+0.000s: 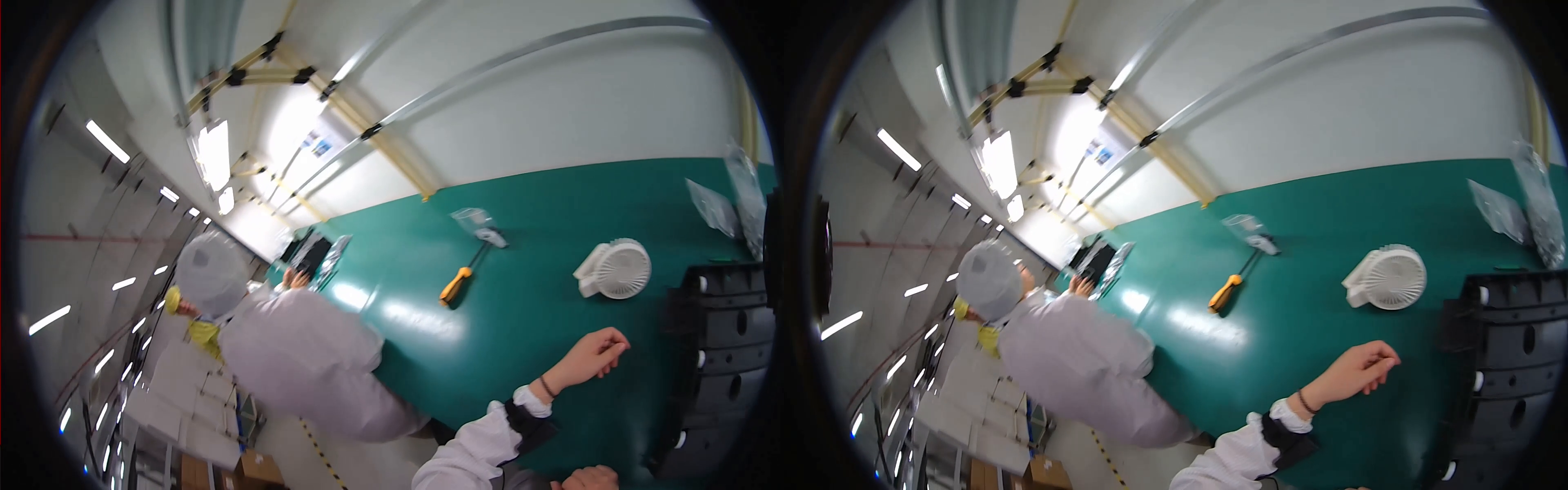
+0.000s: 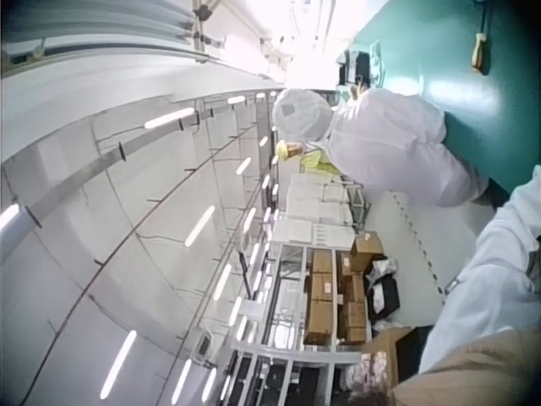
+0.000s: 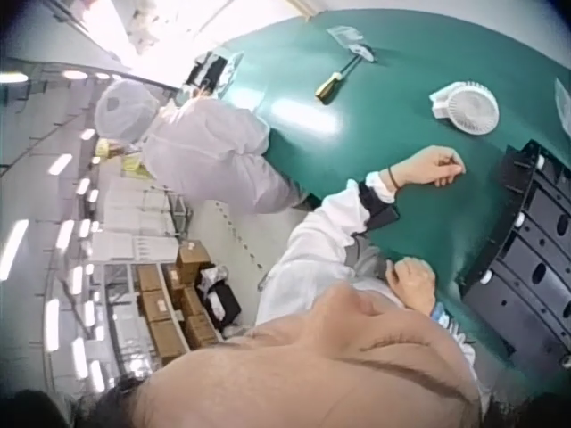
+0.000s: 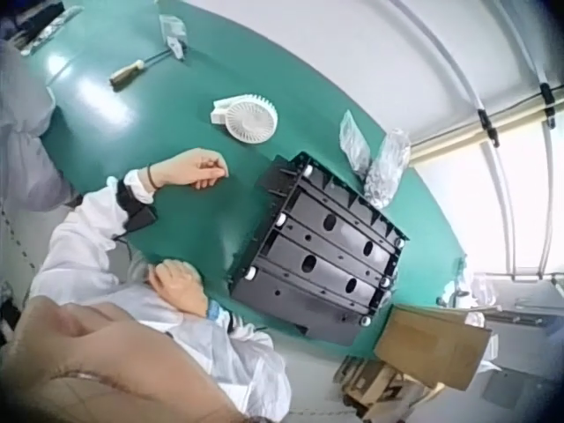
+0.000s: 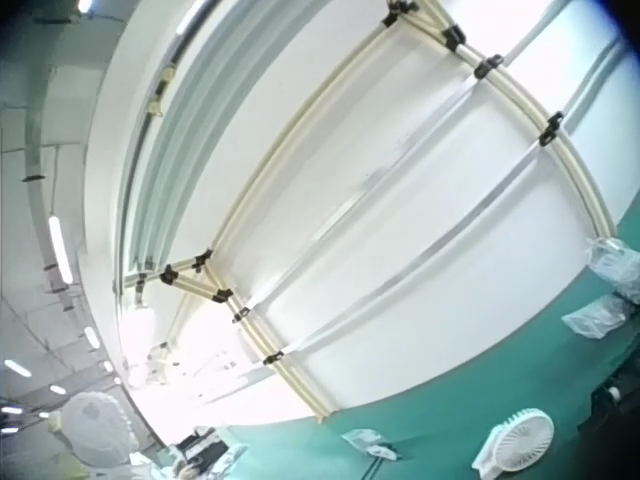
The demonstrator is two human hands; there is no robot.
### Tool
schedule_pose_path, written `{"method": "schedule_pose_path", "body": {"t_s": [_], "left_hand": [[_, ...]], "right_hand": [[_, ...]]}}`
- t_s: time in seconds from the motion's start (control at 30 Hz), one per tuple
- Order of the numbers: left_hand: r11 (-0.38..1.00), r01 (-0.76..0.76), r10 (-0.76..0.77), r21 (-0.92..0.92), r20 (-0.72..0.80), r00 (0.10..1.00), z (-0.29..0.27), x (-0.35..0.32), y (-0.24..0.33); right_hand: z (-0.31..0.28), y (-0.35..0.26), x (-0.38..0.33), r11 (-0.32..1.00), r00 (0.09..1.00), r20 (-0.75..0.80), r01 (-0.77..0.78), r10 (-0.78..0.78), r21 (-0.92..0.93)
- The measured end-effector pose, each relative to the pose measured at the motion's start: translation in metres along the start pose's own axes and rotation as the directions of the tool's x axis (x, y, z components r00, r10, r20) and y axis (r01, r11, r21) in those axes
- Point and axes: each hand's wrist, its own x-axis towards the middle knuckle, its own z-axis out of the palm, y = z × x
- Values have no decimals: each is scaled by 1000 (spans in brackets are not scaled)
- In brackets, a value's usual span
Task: Assembling black plastic components and fasteners on a manufacturing workbench.
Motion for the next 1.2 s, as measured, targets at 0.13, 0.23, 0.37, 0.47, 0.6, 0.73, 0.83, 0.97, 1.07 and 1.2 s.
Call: {"method": "schedule_pose_path", "body": {"t_s": [0.13,0.23,0.37,0.47,0.6,0.73,0.83,0.97,1.07,1.2], "left_hand": [[995,-84,84,-49,6,996,9,13,-12],[993,-109,107,-54,-37,994,6,11,-9],[988,-128,127,-81,-23,992,6,9,-4],[987,-148,146,-58,-41,988,6,7,-2],[985,-154,150,-83,-49,988,7,13,-8],[978,-183,176,-96,-79,981,7,18,-15],[969,-202,193,-140,-71,979,9,25,-22],[967,-212,203,-138,-74,976,13,32,-29],[962,-233,220,-146,-97,971,15,33,-32],[957,-236,224,-171,-86,971,19,34,-29]], "right_hand": [[1,-6,-2,999,1000,-9,24,-25,-31],[3,-8,-2,996,1000,4,8,-8,-86],[2,-8,-4,996,999,48,-19,23,-83],[2,-11,-4,993,998,54,-26,33,-114],[3,-8,-7,994,998,56,-15,21,-107],[-2,-11,-5,995,995,84,-54,60,-78],[-1,-13,-2,996,996,82,-21,28,-88],[2,-19,1,991,996,63,-50,58,-123],[8,-12,-5,989,996,68,-55,65,-135],[12,-1,-15,954,987,91,-104,134,-281]]}}
